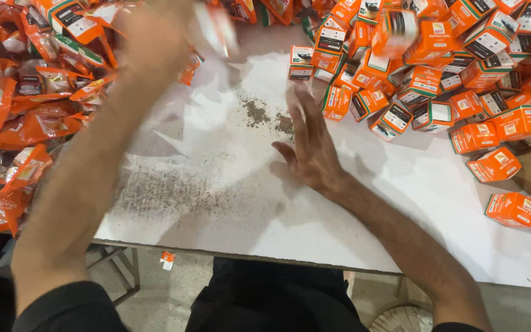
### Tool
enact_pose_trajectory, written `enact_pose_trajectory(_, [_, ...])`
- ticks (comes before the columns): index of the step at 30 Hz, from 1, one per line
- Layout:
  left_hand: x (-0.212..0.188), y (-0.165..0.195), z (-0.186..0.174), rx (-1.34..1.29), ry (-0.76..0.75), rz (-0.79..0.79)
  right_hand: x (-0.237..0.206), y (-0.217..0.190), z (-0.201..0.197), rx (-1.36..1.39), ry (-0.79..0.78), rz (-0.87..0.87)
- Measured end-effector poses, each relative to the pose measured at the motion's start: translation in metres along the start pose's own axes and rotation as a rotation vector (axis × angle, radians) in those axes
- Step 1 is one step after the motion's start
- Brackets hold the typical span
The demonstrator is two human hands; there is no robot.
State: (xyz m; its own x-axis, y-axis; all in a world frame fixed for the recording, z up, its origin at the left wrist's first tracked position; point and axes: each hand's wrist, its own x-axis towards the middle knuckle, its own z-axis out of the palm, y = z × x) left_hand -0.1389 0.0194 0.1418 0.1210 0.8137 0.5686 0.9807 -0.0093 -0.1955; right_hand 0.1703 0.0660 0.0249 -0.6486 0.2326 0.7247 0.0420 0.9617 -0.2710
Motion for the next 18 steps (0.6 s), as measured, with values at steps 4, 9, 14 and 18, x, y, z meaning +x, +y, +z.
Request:
enact_pose_trajectory(4, [-0.041, 0.086, 0.015, -0.607, -0.070, 0.157, 0.000, -0.005, 0.002, 0.060, -0.093, 0.154])
enact_pose_trajectory(9, [-0.048, 0.024, 0.040, -0.120, -0.040, -0.395, -0.007, -0.005, -0.001, 0.335, -0.110, 0.476])
enact_pose_trajectory(14, [-0.045, 0.026, 0.068, 0.089, -0.054, -0.440, -0.008, 0.001, -0.001, 0.433, -0.110, 0.515])
enact_pose_trajectory(18, [-0.068, 0.053, 0.071, 0.181, -0.035, -0.480, -0.009, 0.002, -0.004, 0.364, -0.113, 0.492])
